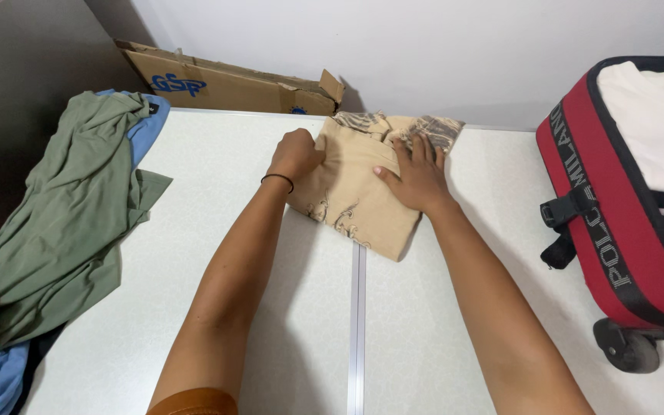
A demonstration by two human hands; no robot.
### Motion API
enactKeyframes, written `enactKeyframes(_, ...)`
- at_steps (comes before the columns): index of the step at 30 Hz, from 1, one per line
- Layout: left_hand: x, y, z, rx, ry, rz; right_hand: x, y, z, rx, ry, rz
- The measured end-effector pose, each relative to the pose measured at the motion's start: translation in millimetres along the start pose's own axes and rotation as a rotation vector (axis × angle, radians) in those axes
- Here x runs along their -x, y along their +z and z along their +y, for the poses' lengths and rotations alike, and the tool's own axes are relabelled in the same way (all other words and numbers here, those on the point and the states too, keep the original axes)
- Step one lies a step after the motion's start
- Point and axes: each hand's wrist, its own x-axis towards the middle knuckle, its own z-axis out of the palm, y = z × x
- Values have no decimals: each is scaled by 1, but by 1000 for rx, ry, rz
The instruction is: The person folds a shirt on a table by tucking in the sleeves and sides before folding the bottom up to the top and smoothing the fabric.
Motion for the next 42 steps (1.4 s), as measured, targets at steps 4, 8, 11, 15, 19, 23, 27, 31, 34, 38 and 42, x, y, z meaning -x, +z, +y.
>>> enactKeyframes(4, 23, 1, -2, 50, 10, -38, 6, -8, 12, 33, -95, -42)
enactKeyframes(8, 50, 6, 2, 97, 55, -107, 19, -21, 16, 90, -118, -84)
enactKeyframes(11, 72, 6, 7, 204, 18, -147, 31, -28, 15, 114, -132, -102)
enactKeyframes(15, 95, 3, 14, 223, -15, -181, 46, -31, 16, 120, -135, -125)
enactKeyframes(19, 115, 0, 21, 109, 6, -182, 64, -30, 18, 102, -196, -109)
enactKeyframes(23, 126, -10, 25, 44, -3, -235, 71, -27, 20, 54, -209, -91)
enactKeyframes(27, 111, -7, 27, -57, 4, -115, 58, -24, 30, -90, -227, 15)
enactKeyframes(31, 85, 12, 18, 96, 58, 18, 45, -18, 31, -171, -170, 114)
enactKeyframes(34, 78, 23, 10, 215, 104, 102, 41, -14, 26, -159, -173, 176)
enactKeyframes(38, 77, 29, 6, 513, 176, 114, 46, -10, 22, -216, -209, 325)
enactKeyframes(42, 68, 32, 5, 917, 293, 88, 38, -6, 24, -277, -175, 392)
